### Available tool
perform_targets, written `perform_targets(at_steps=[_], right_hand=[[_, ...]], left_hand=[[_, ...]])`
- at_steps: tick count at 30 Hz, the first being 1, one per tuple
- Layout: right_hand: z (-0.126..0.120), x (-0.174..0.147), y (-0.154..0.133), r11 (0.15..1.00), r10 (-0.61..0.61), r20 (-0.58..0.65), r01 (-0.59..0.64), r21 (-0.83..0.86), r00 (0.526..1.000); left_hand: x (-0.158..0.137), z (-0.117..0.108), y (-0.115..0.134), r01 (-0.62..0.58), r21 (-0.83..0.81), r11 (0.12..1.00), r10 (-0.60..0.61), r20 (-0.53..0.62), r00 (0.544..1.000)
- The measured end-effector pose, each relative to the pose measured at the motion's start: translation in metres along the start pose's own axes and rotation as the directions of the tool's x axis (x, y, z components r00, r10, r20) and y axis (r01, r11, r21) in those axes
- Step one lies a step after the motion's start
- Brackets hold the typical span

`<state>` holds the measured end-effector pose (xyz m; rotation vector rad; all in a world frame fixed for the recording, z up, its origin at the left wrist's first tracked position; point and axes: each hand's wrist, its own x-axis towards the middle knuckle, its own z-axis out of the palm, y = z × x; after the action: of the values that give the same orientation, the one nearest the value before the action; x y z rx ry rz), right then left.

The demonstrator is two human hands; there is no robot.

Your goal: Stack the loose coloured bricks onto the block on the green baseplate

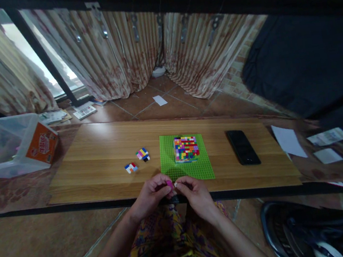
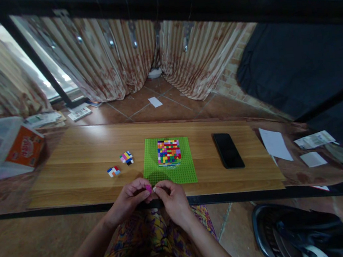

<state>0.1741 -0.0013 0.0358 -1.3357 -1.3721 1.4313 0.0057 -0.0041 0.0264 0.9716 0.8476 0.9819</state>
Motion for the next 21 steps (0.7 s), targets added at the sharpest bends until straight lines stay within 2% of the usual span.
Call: perform_targets(at_steps=[4, 6, 8, 11, 13, 17, 21], right_hand=[[-0.021, 0.007, -0.007, 0.996, -0.052, -0.113, 0.044, -0.074, 0.992], [-0.037, 0.014, -0.013, 0.976, -0.161, -0.207, 0.124, -0.182, 0.965], [-0.054, 0.024, -0.021, 0.913, -0.310, -0.260, 0.210, -0.350, 0.915], [-0.073, 0.038, -0.032, 0.771, -0.472, -0.208, 0.287, -0.568, 0.857], [-0.078, 0.045, -0.036, 0.686, -0.521, -0.139, 0.317, -0.655, 0.842], [-0.079, 0.053, -0.036, 0.573, -0.534, -0.026, 0.340, -0.746, 0.845], [-0.078, 0.054, -0.036, 0.505, -0.518, 0.019, 0.324, -0.800, 0.855]], left_hand=[[0.001, -0.002, -0.001, 0.010, -0.003, 1.000, -0.010, 0.002, 1.000], [0.002, -0.003, -0.002, 0.003, -0.013, 1.000, -0.003, -0.011, 1.000], [0.003, -0.003, -0.002, -0.003, -0.020, 1.000, 0.003, -0.023, 1.000], [0.003, -0.002, -0.002, -0.007, -0.030, 1.000, 0.006, -0.032, 0.999], [0.003, -0.002, -0.002, -0.013, -0.034, 0.999, 0.012, -0.031, 0.999], [0.002, -0.002, -0.002, -0.016, -0.033, 0.999, 0.016, -0.016, 1.000], [0.001, -0.002, -0.002, -0.017, -0.039, 0.999, 0.017, -0.007, 1.000]])
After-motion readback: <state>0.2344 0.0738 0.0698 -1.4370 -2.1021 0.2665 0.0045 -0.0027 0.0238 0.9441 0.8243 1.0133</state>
